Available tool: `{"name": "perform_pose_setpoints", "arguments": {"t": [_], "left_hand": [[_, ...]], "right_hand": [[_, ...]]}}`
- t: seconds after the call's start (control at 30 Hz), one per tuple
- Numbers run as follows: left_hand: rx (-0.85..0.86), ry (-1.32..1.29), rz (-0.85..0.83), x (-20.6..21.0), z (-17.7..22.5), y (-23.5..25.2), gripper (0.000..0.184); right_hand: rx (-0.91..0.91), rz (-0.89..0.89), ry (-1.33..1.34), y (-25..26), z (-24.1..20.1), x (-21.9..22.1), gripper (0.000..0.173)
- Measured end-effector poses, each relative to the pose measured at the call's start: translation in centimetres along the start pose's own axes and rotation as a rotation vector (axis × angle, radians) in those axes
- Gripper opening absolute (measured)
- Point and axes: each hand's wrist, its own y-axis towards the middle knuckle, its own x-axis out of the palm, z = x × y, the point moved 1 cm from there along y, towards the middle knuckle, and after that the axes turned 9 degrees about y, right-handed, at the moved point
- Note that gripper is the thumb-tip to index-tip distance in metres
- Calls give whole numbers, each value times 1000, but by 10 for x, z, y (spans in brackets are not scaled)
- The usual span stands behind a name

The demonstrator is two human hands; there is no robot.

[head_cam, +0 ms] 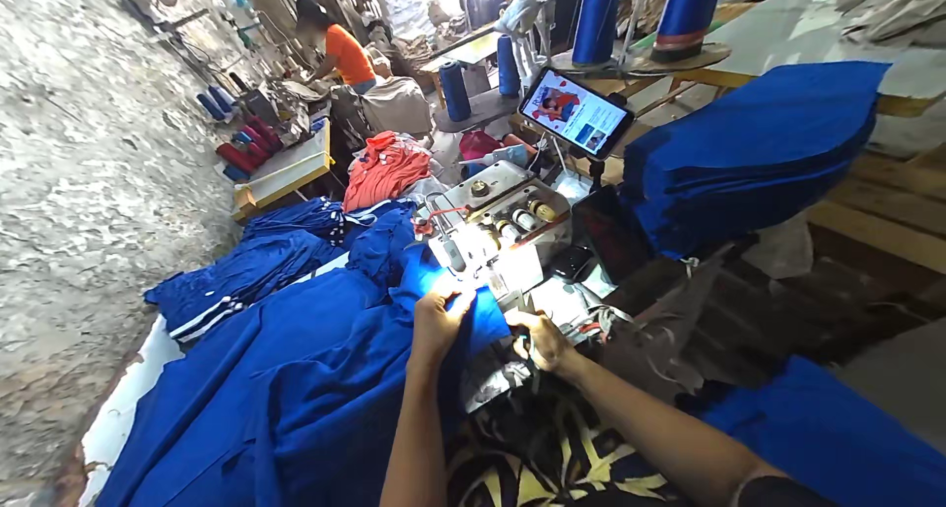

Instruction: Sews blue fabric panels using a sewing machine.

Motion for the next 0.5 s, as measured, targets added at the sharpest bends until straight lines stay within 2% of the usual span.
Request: {"name": "perform_pose_setpoints", "arguments": {"t": [0.07,0.2,0.27,0.37,0.5], "left_hand": [[-50,15,10,4,-9,1,15],[-176,-18,-69,-5,-15,-7,14],[-211,-31,-78,-9,-14,-10,12],[-206,-12,-71,-9,-13,-10,14],[-93,87,27,0,-12,-6,18]], "right_hand": [[-19,-40,28,0,2,-1,25],[-264,-113,-161,-3,16,-8,9],[-344,-131,-178,-9,22,-10,10],[-341,-133,-154,-16,23,-8,12],[-279,-79,-154,-16,20,-3,18]]}}
